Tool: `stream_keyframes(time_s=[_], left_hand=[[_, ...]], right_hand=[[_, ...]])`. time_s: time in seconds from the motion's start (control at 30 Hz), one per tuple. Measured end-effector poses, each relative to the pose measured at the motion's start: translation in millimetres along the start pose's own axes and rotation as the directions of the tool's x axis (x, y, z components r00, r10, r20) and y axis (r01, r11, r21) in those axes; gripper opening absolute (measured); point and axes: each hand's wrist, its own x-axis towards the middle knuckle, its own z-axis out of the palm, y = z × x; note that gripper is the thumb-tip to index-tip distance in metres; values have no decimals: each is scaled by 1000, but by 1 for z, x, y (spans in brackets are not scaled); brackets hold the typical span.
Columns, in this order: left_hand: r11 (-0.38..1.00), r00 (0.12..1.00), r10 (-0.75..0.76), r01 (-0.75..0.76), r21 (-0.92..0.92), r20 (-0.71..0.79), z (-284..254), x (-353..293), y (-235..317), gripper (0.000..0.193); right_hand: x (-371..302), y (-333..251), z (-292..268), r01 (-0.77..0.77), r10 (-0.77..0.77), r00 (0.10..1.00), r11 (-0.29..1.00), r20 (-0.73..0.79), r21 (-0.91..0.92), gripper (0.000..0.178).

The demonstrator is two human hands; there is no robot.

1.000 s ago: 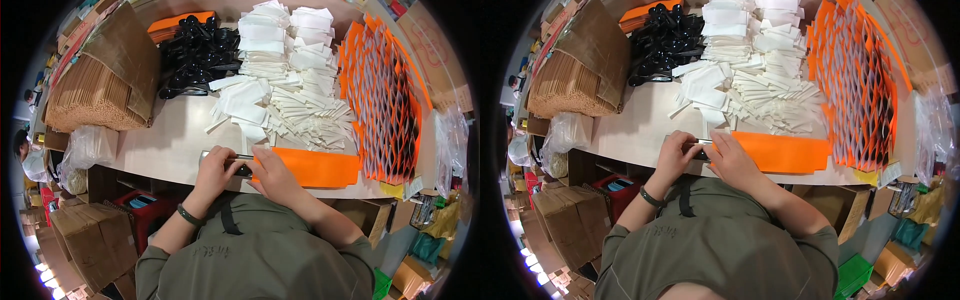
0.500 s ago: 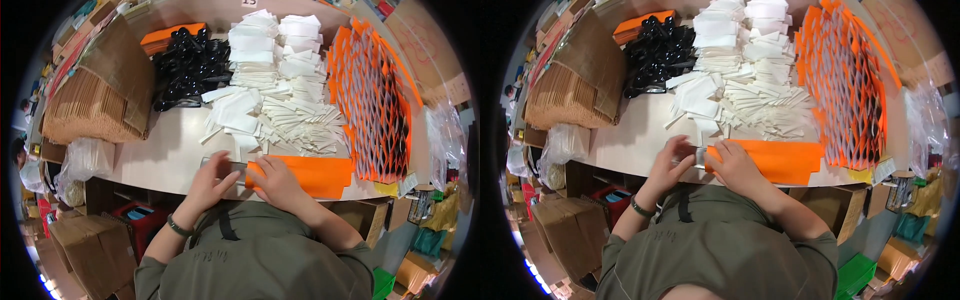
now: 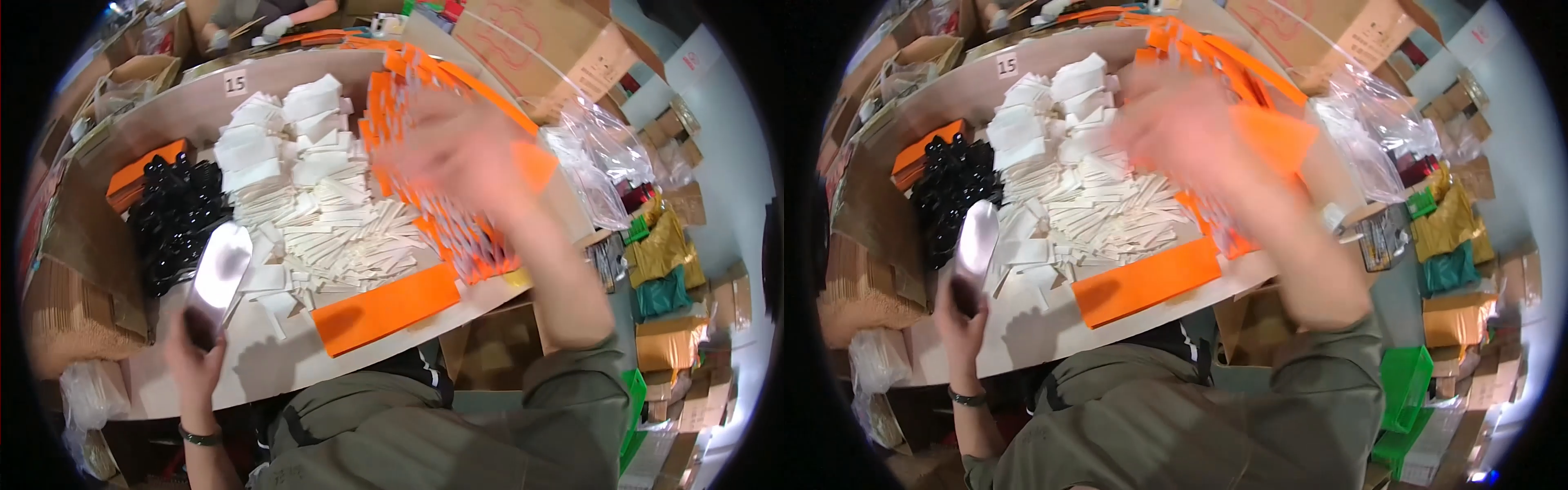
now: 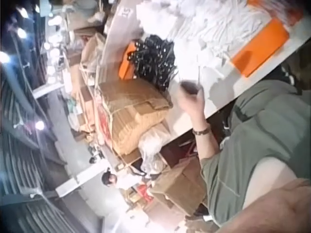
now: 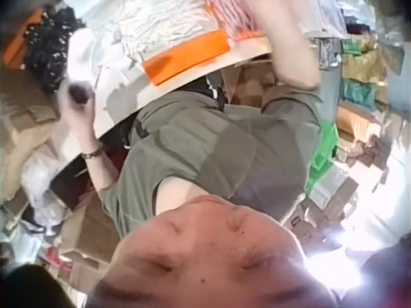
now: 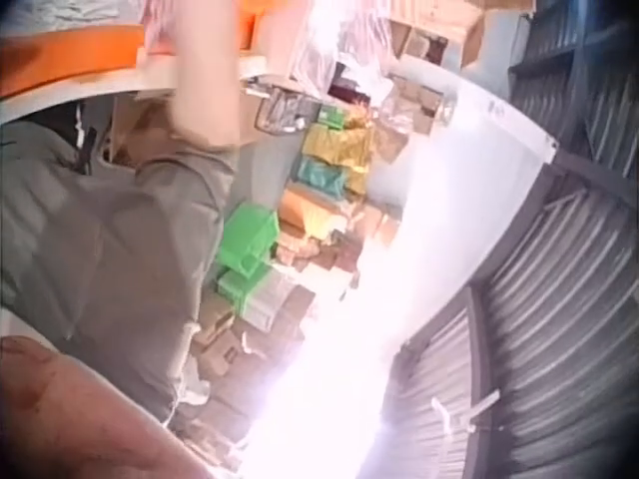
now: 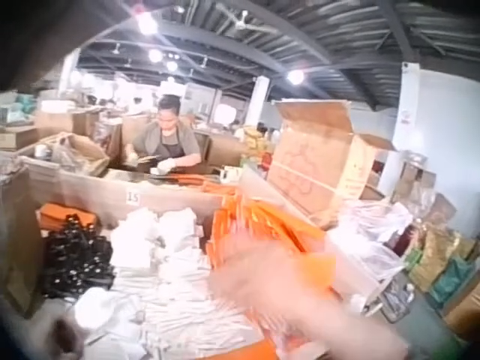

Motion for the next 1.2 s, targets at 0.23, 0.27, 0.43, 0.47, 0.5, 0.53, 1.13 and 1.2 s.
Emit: stream_keyframes(time_s=[0.23,0.27,0.43,0.47,0.5,0.53,1.13,1.2], left_hand=[[879,652,-125,423,-222,748,73,-58,6,48],[866,739,40,310,-392,672,86,-58,24,49],[923,659,37,265,-278,751,88,-50,31,45],[889,564,-108,424,-175,819,78,-48,30,43],[917,666,-240,393,-60,706,66,-50,23,40],[927,751,-340,370,65,567,59,-54,13,42],[961,823,-138,-24,275,550,17,-58,-18,80],[957,792,-118,-71,283,599,13,-55,-16,79]], right_hand=[[-99,12,70,-172,165,879,985,446,-26,50],[-120,1,104,60,-72,836,997,543,40,53],[-124,-31,202,64,-137,767,988,627,137,50],[-140,-39,211,-11,-27,910,996,413,89,41],[-130,-57,203,35,-32,956,999,293,-5,35],[-123,-65,199,-134,117,922,991,368,19,34],[-113,-71,226,-569,466,703,822,537,31,23],[-102,-76,222,-637,459,638,766,618,88,20]])
